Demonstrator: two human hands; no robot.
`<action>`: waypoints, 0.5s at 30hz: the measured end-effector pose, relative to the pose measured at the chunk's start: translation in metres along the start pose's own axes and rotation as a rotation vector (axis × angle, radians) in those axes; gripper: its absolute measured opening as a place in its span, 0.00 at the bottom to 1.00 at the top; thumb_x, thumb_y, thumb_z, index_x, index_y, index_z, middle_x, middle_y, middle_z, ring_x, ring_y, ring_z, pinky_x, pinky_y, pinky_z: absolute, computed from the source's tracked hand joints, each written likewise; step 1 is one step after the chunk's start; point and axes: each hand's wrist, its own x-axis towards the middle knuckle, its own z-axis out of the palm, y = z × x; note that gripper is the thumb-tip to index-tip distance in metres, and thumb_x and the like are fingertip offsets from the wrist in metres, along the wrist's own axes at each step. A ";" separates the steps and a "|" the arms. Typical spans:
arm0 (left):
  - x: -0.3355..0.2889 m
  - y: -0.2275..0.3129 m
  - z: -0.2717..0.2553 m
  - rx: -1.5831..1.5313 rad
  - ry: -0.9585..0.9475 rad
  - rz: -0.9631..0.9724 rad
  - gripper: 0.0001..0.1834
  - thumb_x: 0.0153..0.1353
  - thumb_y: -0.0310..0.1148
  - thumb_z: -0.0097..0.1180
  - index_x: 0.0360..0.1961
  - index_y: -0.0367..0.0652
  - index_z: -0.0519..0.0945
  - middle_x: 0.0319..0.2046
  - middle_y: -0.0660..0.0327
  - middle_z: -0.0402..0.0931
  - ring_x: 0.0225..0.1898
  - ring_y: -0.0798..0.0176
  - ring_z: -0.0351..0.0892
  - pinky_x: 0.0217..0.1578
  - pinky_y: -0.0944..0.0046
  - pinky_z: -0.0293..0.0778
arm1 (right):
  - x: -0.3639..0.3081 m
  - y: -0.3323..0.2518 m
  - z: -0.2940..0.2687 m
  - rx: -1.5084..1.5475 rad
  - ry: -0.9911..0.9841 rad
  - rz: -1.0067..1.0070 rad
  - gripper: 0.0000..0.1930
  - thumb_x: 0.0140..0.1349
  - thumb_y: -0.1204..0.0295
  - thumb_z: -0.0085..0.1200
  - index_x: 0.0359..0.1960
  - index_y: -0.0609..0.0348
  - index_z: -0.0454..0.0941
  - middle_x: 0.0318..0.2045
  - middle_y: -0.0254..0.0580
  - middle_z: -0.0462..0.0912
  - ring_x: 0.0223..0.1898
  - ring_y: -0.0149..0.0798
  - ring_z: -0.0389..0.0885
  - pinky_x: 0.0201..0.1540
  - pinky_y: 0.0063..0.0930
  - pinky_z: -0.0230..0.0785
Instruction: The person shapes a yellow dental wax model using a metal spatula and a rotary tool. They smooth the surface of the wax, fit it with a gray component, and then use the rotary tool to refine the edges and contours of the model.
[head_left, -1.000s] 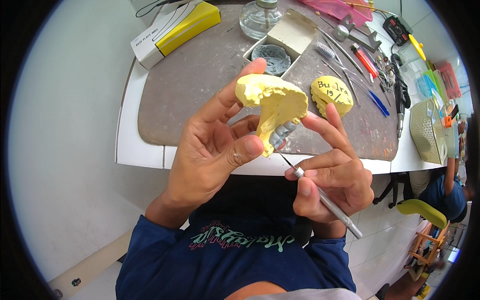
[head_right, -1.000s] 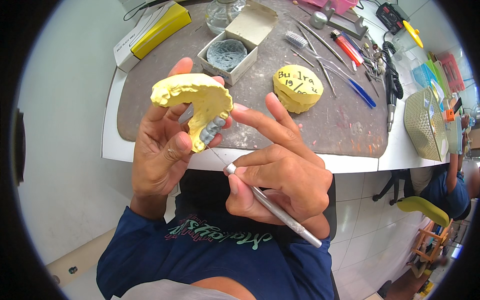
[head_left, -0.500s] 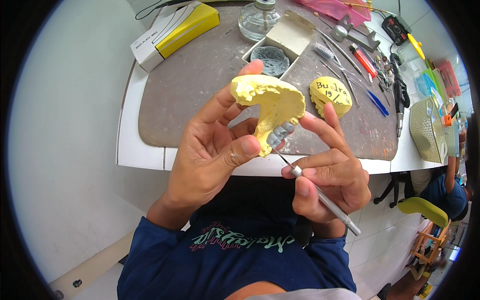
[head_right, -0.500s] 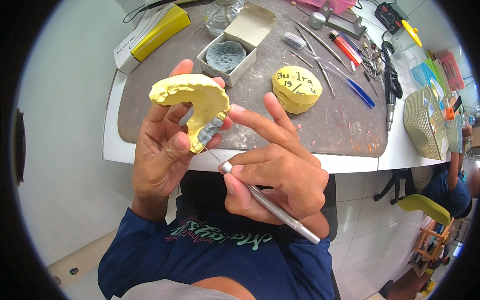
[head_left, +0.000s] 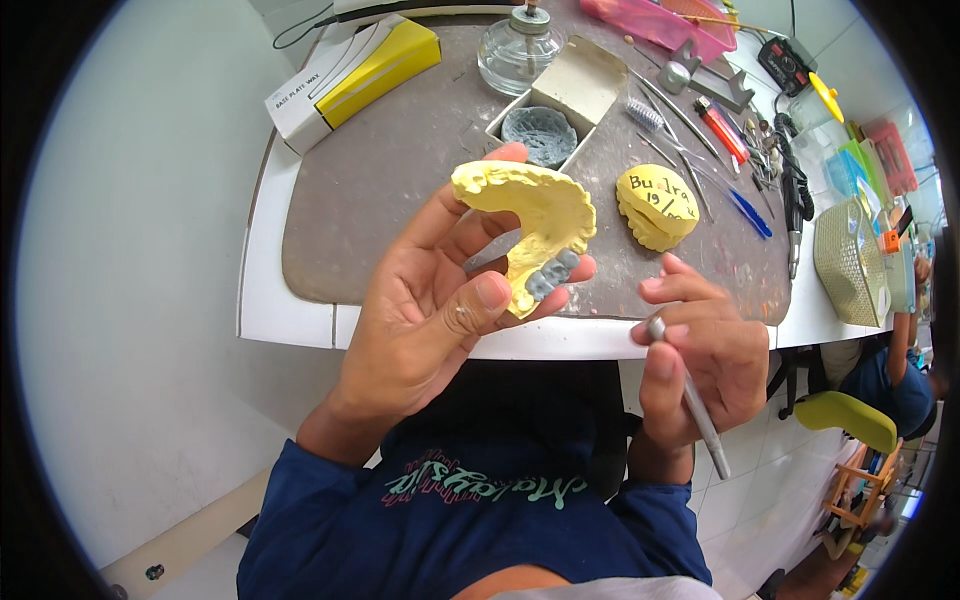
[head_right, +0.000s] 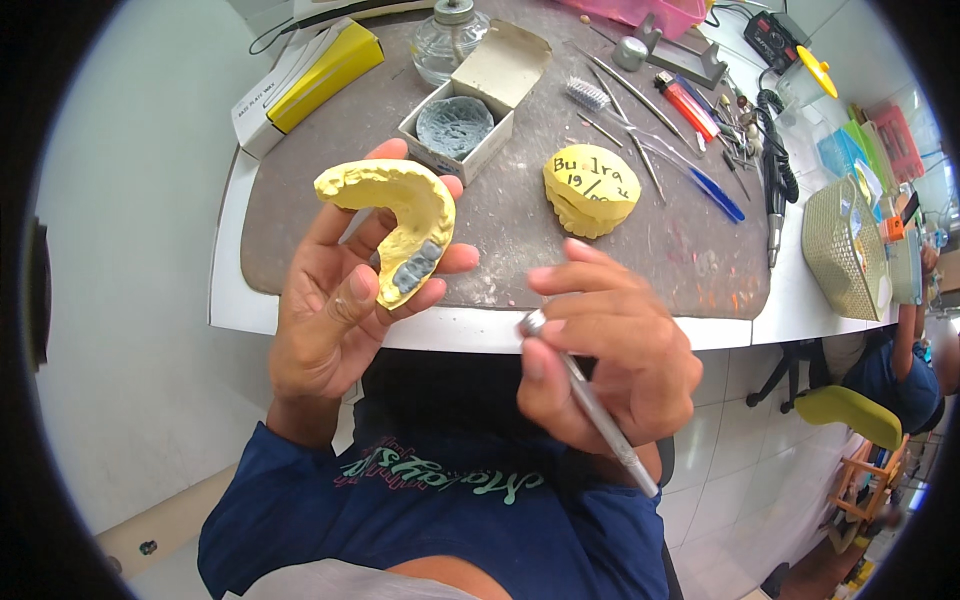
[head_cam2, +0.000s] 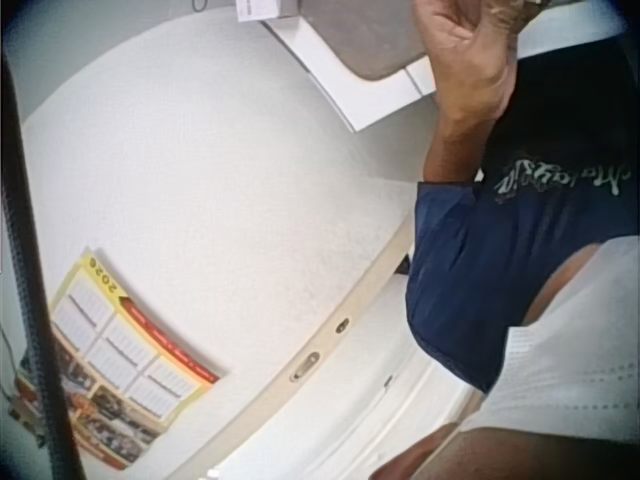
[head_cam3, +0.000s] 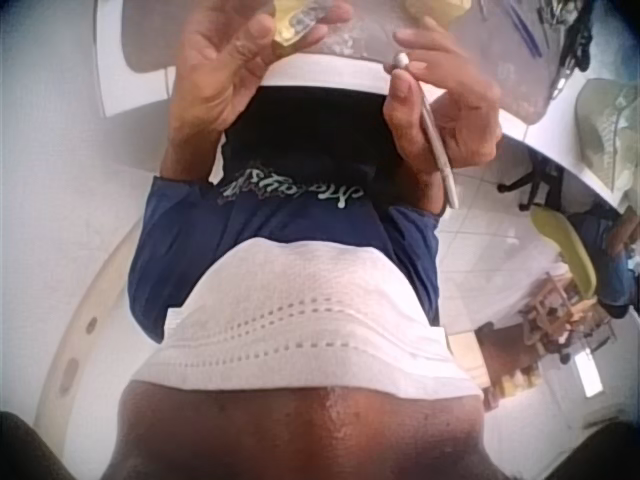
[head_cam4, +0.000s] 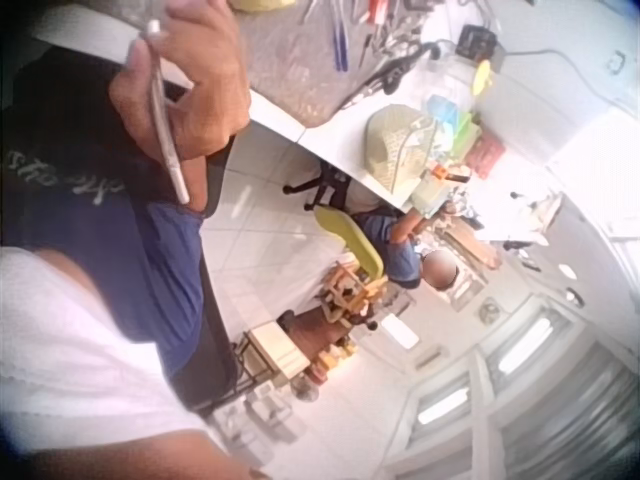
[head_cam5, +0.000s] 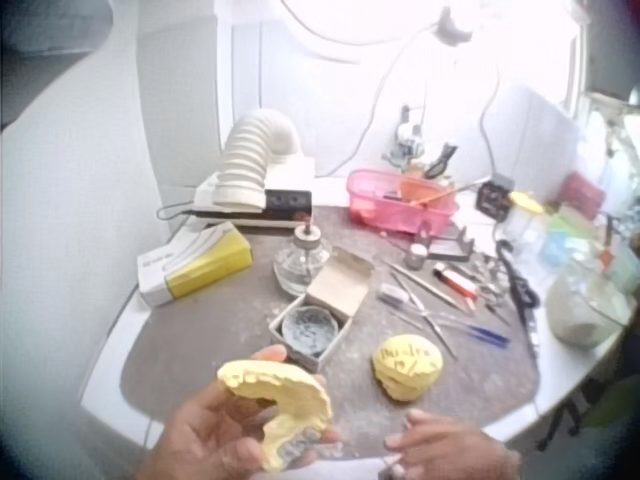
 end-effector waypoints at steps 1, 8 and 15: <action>0.000 0.001 0.000 -0.012 0.002 -0.010 0.43 0.67 0.33 0.58 0.75 0.41 0.47 0.68 0.40 0.60 0.59 0.40 0.75 0.54 0.57 0.82 | 0.003 0.000 -0.004 -0.155 -0.058 -0.039 0.09 0.49 0.78 0.68 0.28 0.58 0.79 0.25 0.41 0.85 0.40 0.49 0.87 0.57 0.50 0.73; -0.002 0.002 0.000 -0.080 0.031 -0.041 0.42 0.67 0.35 0.57 0.75 0.41 0.47 0.68 0.38 0.57 0.60 0.39 0.73 0.54 0.57 0.81 | 0.008 -0.002 -0.010 -0.740 -0.408 -0.189 0.10 0.43 0.79 0.69 0.27 0.56 0.81 0.23 0.35 0.78 0.36 0.39 0.82 0.61 0.49 0.69; -0.001 -0.005 -0.002 0.006 0.042 0.028 0.45 0.64 0.34 0.62 0.74 0.39 0.48 0.67 0.38 0.60 0.60 0.45 0.75 0.52 0.60 0.83 | 0.006 -0.013 -0.030 -0.188 -0.251 -0.124 0.12 0.44 0.79 0.66 0.32 0.58 0.80 0.23 0.40 0.83 0.34 0.43 0.87 0.53 0.53 0.76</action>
